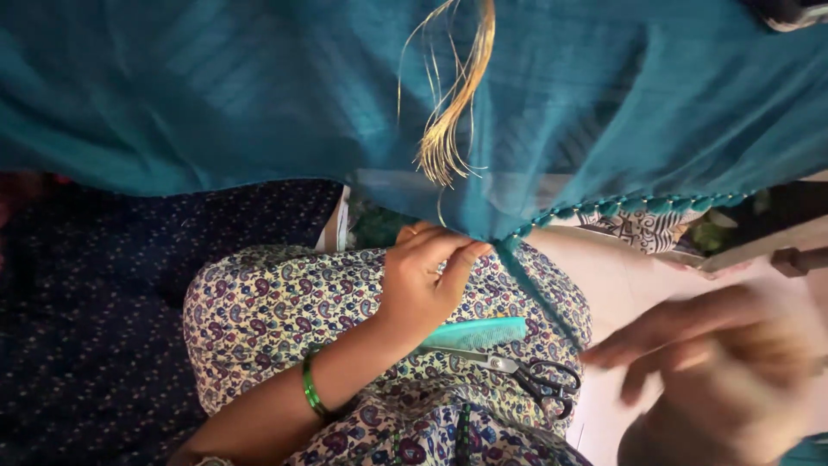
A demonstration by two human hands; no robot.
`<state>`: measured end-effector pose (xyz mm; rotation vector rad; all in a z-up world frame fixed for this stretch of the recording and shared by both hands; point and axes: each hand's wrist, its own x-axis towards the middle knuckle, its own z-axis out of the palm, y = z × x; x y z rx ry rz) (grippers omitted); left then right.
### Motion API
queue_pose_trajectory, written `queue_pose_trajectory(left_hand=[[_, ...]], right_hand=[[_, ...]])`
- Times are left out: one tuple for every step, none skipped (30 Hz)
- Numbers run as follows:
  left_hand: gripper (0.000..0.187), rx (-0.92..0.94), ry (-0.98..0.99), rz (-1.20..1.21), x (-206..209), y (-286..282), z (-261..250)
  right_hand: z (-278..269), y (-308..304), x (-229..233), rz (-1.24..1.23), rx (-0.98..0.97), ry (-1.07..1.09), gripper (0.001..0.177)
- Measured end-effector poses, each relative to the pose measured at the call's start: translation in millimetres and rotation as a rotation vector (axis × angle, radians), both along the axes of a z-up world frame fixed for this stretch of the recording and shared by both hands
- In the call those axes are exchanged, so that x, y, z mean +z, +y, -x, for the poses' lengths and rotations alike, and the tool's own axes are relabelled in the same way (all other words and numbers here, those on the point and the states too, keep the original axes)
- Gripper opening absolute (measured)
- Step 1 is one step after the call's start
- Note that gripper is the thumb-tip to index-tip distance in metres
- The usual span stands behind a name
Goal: The recorder is seen handcrafting decorative tassels and attaching them to the edge of a teal-colored fabric using a needle, thread, and scissors.
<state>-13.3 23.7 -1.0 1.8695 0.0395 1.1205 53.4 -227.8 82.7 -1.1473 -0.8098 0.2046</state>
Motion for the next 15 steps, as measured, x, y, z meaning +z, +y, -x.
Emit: queue_pose_trajectory(left_hand=[[0.003, -0.045, 0.012, 0.039, -2, -1, 0], [0.003, -0.09, 0.024, 0.079, -4, -3, -1], [0.003, -0.092, 0.025, 0.081, -6, -4, -2], [0.006, -0.236, 0.102, 0.294, -8, -6, -3], [0.01, -0.384, 0.186, 0.503, -9, -8, -4], [0.01, -0.391, 0.195, 0.501, -16, -11, -5], [0.014, -0.494, 0.261, 0.672, -21, -12, -6], [0.017, -0.596, 0.33, 0.842, -27, -14, -6], [0.017, -0.597, 0.333, 0.836, -27, -17, -6], [0.017, -0.545, 0.328, 0.786, -28, -20, -5], [0.017, -0.489, 0.32, 0.736, -28, -22, -3], [0.017, -0.485, 0.32, 0.731, -27, -23, -1], [0.016, -0.406, 0.296, 0.62, -26, -23, 1], [0.014, -0.326, 0.273, 0.508, -24, -23, 3], [0.014, -0.318, 0.268, 0.506, -23, -20, 5]], right_hand=[[10, 1, -14, 0.134, 0.062, 0.024, 0.019], [20, 1, -28, 0.267, 0.125, 0.049, 0.019], [21, 14, -47, 0.268, 0.122, 0.051, 0.019], [21, 27, -67, 0.402, 0.146, 0.243, 0.023], [23, 39, -88, 0.527, 0.164, 0.442, 0.029], [16, 44, -99, 0.523, 0.157, 0.45, 0.029], [9, 48, -109, 0.412, 0.154, 0.4, 0.034], [2, 53, -119, 0.301, 0.15, 0.349, 0.04], [-7, 60, -116, 0.295, 0.149, 0.348, 0.04], [-16, 67, -112, 0.195, 0.108, 0.35, 0.039], [-25, 76, -109, 0.097, 0.072, 0.349, 0.039], [-26, 90, -93, 0.092, 0.076, 0.348, 0.039], [-26, 104, -77, 0.044, 0.126, 0.428, 0.034], [-26, 119, -60, -0.004, 0.175, 0.508, 0.029], [-32, 118, -76, -0.004, 0.184, 0.504, 0.029]])
